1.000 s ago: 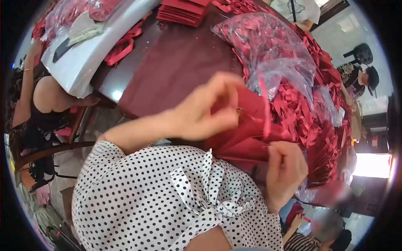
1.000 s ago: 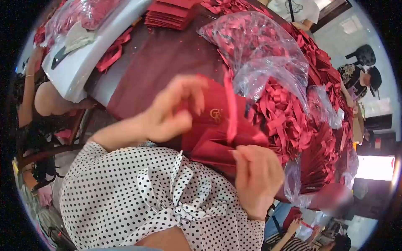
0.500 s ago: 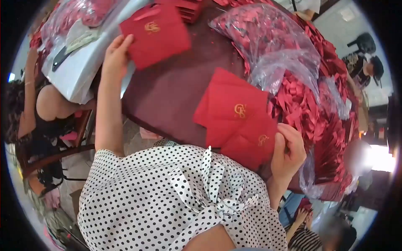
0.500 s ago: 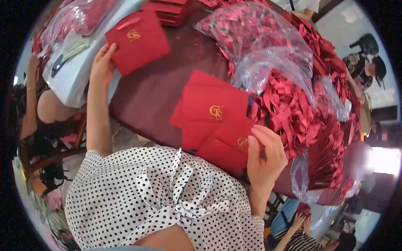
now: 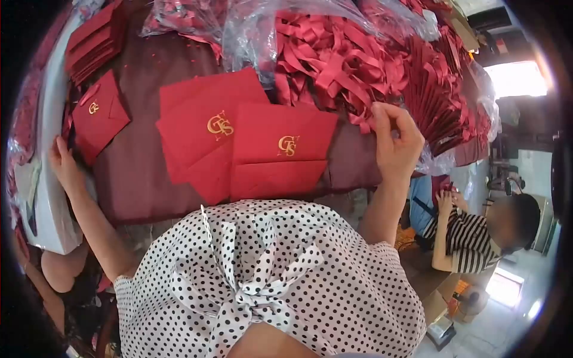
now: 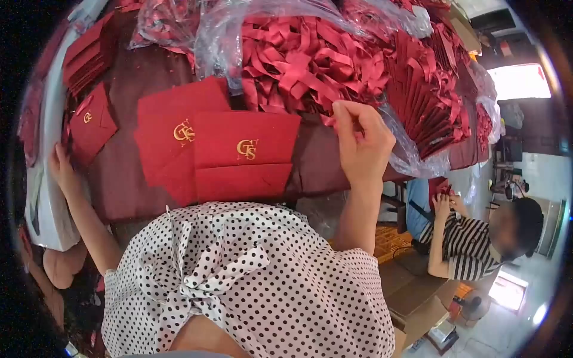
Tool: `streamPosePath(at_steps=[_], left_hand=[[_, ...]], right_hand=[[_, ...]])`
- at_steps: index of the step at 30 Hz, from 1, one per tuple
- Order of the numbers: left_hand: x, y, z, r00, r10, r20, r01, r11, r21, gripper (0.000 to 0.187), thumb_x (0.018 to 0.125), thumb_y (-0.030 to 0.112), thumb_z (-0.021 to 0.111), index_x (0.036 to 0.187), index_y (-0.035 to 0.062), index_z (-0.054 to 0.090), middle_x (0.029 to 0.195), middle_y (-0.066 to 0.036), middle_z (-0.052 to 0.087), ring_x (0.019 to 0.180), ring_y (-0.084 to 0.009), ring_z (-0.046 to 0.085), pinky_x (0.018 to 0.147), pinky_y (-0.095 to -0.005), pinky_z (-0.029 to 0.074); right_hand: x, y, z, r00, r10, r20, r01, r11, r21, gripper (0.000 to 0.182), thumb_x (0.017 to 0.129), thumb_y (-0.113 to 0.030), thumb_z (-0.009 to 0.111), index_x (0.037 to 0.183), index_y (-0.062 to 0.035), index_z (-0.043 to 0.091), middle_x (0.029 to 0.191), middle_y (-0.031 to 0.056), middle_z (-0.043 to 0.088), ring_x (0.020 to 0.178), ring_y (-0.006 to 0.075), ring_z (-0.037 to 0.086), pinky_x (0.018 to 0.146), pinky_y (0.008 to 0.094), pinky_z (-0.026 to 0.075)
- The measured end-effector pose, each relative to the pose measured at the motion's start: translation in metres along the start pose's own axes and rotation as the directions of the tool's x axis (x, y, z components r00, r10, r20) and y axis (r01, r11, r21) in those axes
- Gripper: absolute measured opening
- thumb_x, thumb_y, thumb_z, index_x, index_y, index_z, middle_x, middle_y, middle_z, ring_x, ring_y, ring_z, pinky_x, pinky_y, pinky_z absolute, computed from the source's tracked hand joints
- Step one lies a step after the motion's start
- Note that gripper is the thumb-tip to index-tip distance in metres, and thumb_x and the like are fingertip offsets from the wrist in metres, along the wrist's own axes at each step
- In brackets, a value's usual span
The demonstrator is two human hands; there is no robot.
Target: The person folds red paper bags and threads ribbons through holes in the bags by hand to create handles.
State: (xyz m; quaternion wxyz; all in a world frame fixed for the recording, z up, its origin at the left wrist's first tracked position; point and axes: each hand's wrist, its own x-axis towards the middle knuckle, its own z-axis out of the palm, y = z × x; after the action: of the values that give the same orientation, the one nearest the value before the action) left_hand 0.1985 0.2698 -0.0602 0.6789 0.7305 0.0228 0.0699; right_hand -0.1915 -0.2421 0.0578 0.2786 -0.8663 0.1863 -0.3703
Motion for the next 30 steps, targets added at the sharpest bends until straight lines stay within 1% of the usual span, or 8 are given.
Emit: streamPosePath(at_steps=[3,7,10,14,15,22,27,30], left_hand=[[-0.035,0.033,0.026,0.976,0.187,-0.110,-0.164,0.968,0.191,0.039,0.096,0.026,0.055,0.125,-0.0007,0.052,0.114,-0.008,0.059,0.103,-0.0154,0.055,0.087,-0.0285,0.044],[-0.137,0.123,0.107,0.921,0.361,0.146,-0.388,0.881,0.270,0.021,0.096,0.015,0.054,0.106,-0.0011,0.063,0.107,-0.007,0.061,0.104,-0.0144,0.055,0.089,-0.0274,0.043],[-0.194,0.159,0.164,0.654,0.563,0.506,-0.715,0.678,0.170,0.014,0.089,0.008,0.058,0.098,-0.0018,0.063,0.101,-0.008,0.062,0.099,-0.0169,0.057,0.087,-0.0275,0.044],[-0.230,0.187,0.220,0.210,0.572,0.793,-0.895,0.439,-0.080,0.016,0.078,0.007,0.067,0.094,0.0031,0.064,0.097,-0.009,0.060,0.094,-0.0284,0.057,0.083,-0.0375,0.044],[-0.235,0.187,0.231,0.147,0.531,0.834,-0.898,0.425,-0.112,0.026,0.077,0.009,0.067,0.101,0.0014,0.062,0.107,-0.011,0.059,0.107,-0.0307,0.053,0.094,-0.0390,0.040],[-0.243,0.167,0.265,0.103,0.373,0.922,-0.807,0.573,-0.142,0.028,0.073,0.008,0.071,0.097,0.0022,0.058,0.100,-0.010,0.057,0.109,-0.0301,0.047,0.095,-0.0385,0.037],[-0.226,0.179,0.228,0.442,0.203,0.874,-0.620,0.773,0.134,0.031,0.075,0.002,0.066,0.105,0.0038,0.060,0.098,-0.005,0.049,0.097,-0.0175,0.048,0.090,-0.0277,0.037],[-0.221,0.174,0.211,0.435,0.294,0.851,-0.713,0.689,0.127,0.035,0.075,0.005,0.068,0.109,0.0071,0.062,0.092,-0.006,0.055,0.089,-0.0214,0.050,0.082,-0.0309,0.039]], right_hand=[[0.001,0.009,-0.007,0.994,0.113,-0.017,-0.112,0.993,0.044,0.009,0.083,-0.005,0.069,0.090,-0.0004,0.066,0.073,0.0055,0.063,0.063,0.0082,0.057,0.056,0.0223,0.044],[-0.002,0.007,0.005,0.984,0.155,0.090,-0.157,0.987,0.026,0.009,0.082,-0.007,0.070,0.087,-0.0001,0.068,0.072,0.0064,0.064,0.061,0.0086,0.057,0.055,0.0230,0.044],[0.008,0.003,0.023,0.945,0.205,0.256,-0.151,0.965,-0.216,0.021,0.083,-0.019,0.071,0.084,0.0019,0.068,0.064,0.0031,0.062,0.062,0.0061,0.057,0.056,0.0218,0.043],[0.012,0.029,0.054,0.952,0.150,0.266,-0.137,0.988,-0.068,0.027,0.081,-0.028,0.070,0.074,-0.0025,0.067,0.054,0.0087,0.056,0.044,0.0186,0.048,0.046,0.0313,0.039],[0.011,0.036,0.057,0.957,0.108,0.270,-0.116,0.993,0.016,0.022,0.081,-0.022,0.071,0.073,-0.0015,0.066,0.053,0.0050,0.054,0.042,0.0123,0.045,0.044,0.0280,0.035],[0.007,0.015,0.024,0.944,0.299,0.139,-0.325,0.772,0.545,0.012,0.095,-0.016,0.056,0.089,-0.0053,0.054,0.076,0.0035,0.063,0.056,0.0022,0.048,0.049,0.0179,0.035],[-0.005,0.010,0.018,0.882,0.293,0.370,-0.454,0.314,0.833,0.018,0.100,-0.021,0.044,0.097,-0.0052,0.050,0.083,0.0124,0.067,0.060,0.0124,0.060,0.052,0.0212,0.045],[-0.016,0.008,0.032,0.798,0.284,0.532,-0.587,0.164,0.793,0.019,0.101,-0.022,0.041,0.099,-0.0053,0.049,0.087,0.0144,0.066,0.064,0.0168,0.064,0.056,0.0231,0.047]])
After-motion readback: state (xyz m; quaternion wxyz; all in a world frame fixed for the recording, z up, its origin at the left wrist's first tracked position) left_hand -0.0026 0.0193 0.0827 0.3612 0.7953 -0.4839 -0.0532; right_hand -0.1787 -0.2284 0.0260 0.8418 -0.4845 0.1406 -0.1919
